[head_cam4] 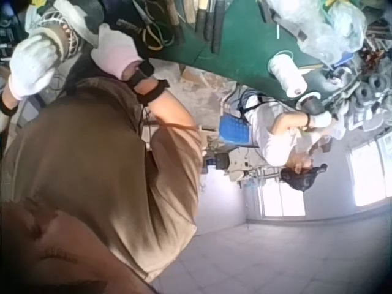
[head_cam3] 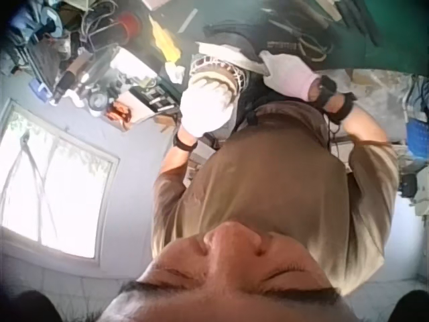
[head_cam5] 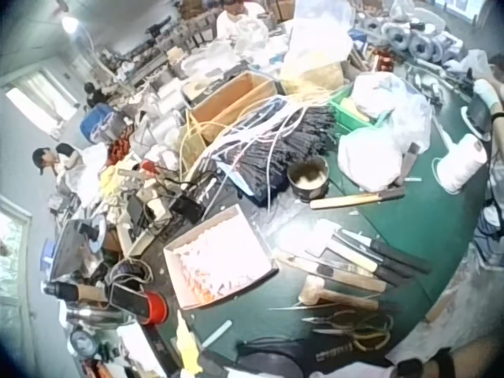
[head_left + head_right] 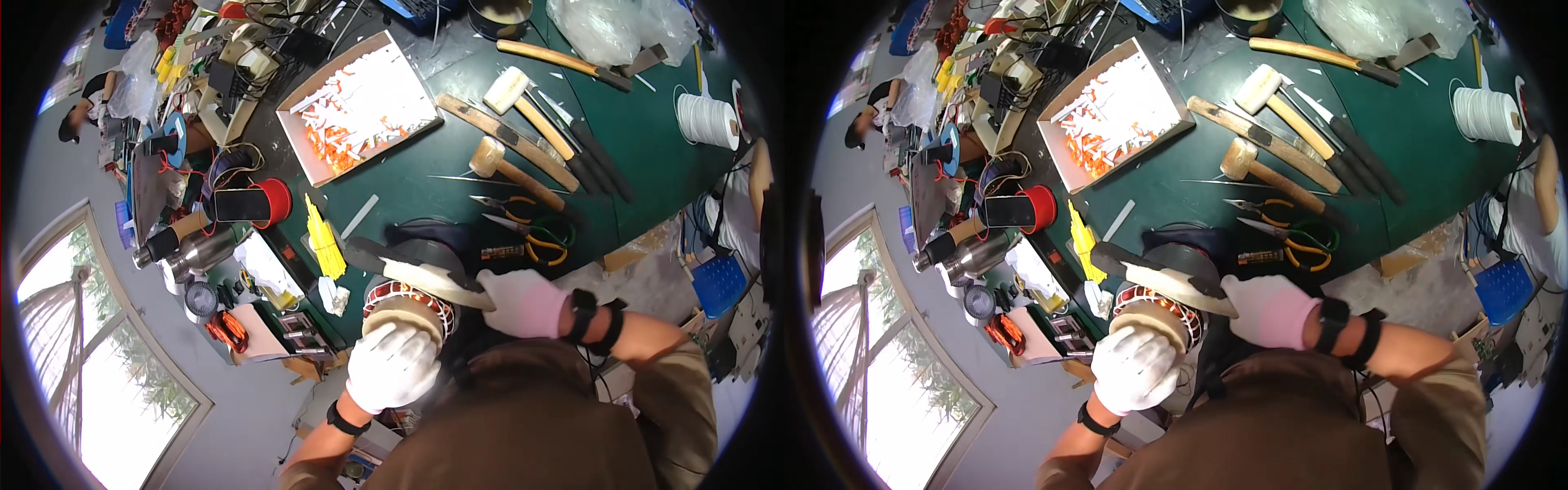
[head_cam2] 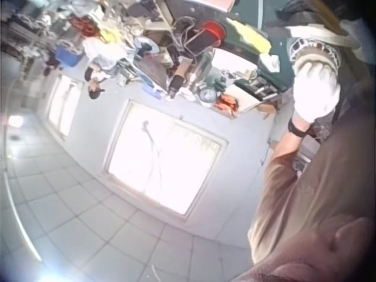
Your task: Assembling or repairing an electric motor stator by securing windings and using a mallet to shape components.
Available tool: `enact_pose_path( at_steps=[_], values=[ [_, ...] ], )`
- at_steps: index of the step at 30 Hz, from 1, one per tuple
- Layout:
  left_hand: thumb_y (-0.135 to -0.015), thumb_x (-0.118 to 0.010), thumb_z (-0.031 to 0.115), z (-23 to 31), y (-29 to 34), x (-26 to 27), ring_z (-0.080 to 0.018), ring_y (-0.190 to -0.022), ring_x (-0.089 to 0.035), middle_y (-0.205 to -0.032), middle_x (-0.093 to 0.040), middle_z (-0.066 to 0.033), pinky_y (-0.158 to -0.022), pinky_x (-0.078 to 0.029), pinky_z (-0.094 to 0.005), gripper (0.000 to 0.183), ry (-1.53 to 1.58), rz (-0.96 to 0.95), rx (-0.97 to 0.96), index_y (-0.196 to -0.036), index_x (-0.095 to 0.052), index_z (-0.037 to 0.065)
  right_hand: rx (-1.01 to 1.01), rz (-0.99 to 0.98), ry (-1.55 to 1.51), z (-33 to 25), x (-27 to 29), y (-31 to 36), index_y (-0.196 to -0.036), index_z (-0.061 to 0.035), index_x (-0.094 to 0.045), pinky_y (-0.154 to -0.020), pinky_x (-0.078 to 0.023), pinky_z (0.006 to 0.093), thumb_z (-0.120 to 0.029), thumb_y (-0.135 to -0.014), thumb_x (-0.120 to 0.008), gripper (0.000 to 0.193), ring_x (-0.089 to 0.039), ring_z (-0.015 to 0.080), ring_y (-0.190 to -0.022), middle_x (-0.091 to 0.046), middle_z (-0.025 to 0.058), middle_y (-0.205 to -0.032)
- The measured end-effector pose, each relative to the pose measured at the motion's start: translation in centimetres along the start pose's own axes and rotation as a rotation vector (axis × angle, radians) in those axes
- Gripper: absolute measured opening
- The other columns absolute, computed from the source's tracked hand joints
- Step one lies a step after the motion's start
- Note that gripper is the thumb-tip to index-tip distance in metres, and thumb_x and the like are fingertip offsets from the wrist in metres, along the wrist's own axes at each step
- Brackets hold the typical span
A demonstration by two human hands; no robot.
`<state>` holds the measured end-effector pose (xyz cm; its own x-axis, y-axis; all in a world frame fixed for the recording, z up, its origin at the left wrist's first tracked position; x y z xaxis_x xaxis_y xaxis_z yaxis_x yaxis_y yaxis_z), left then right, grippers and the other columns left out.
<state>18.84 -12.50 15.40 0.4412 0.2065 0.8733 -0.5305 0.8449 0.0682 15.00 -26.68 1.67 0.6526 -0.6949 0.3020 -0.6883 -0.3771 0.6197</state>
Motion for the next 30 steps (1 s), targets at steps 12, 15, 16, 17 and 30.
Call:
enact_pose_path(
  at_steps=[12, 15, 16, 17, 30],
  values=[
    [-0.065, -0.077, 0.011, -1.0, -0.7, 0.6, -0.0305, -0.084, -0.068, -0.092, -0.071, -0.0079, -0.074, -0.057, -0.0434, 0.025, 0.09, 0.145, 0.191, -0.089, -0.071, 0.008, 0.045, -0.11, 0.072, -1.1, 4.9, -2.5, -0.111, 0.0032, -0.059, -0.078, -0.056, 0.0514, -0.02, -0.083, -0.068, 0.038, -0.071, 0.0436, -0.084, -0.069, 0.0254, -0.082],
    [-0.063, -0.079, 0.015, -0.8, -1.1, 0.3, -0.029, -0.085, -0.068, -0.096, -0.071, -0.0067, -0.074, -0.057, -0.0428, 0.026, 0.118, 0.1, 0.135, -0.087, -0.073, 0.009, 0.093, 0.219, -0.156, -0.4, 8.5, -2.9, -0.108, 0.005, -0.06, -0.072, -0.057, 0.0508, -0.018, -0.082, -0.067, 0.035, -0.07, 0.0434, -0.077, -0.067, 0.0243, -0.074],
    [-0.064, -0.079, 0.017, -0.4, -1.3, 0.0, -0.0283, -0.086, -0.068, -0.096, -0.071, -0.0061, -0.075, -0.057, -0.0425, 0.026, 0.118, 0.067, 0.079, -0.088, -0.074, 0.009, 0.139, 0.196, 0.04, -0.3, 5.0, -2.3, -0.108, 0.0045, -0.06, -0.071, -0.057, 0.0505, -0.017, -0.082, -0.066, 0.035, -0.07, 0.044, -0.076, -0.068, 0.0244, -0.075],
    [-0.065, -0.08, 0.019, 0.0, -1.4, 0.0, -0.0275, -0.088, -0.069, -0.096, -0.072, -0.0056, -0.076, -0.057, -0.0421, 0.026, 0.11, 0.033, 0.035, -0.088, -0.074, 0.01, 0.195, 0.162, 0.233, -1.0, 2.4, -1.6, -0.108, 0.0039, -0.06, -0.069, -0.056, 0.0501, -0.016, -0.081, -0.065, 0.034, -0.07, 0.0447, -0.076, -0.069, 0.0245, -0.076],
    [-0.078, -0.077, 0.033, 0.2, 1.4, -2.8, -0.0251, -0.1, -0.067, -0.102, -0.071, -0.0027, -0.093, -0.054, -0.0388, 0.028, -0.017, -0.383, -0.36, -0.099, -0.076, 0.015, 0.032, -0.085, 0.059, -0.1, 4.1, -2.2, -0.111, 0.0029, -0.059, -0.071, -0.057, 0.0495, -0.017, -0.084, -0.064, 0.034, -0.071, 0.0427, -0.079, -0.07, 0.0213, -0.078]
  ],
)
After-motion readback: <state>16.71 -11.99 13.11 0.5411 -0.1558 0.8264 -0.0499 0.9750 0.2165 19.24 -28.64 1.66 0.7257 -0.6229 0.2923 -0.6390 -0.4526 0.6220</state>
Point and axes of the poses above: each hand's wrist, its own y-axis away from the middle knuckle, its own x-axis out of the back of the hand, z = x × y, the point moved 9 cm from there along -y, towards the middle knuckle
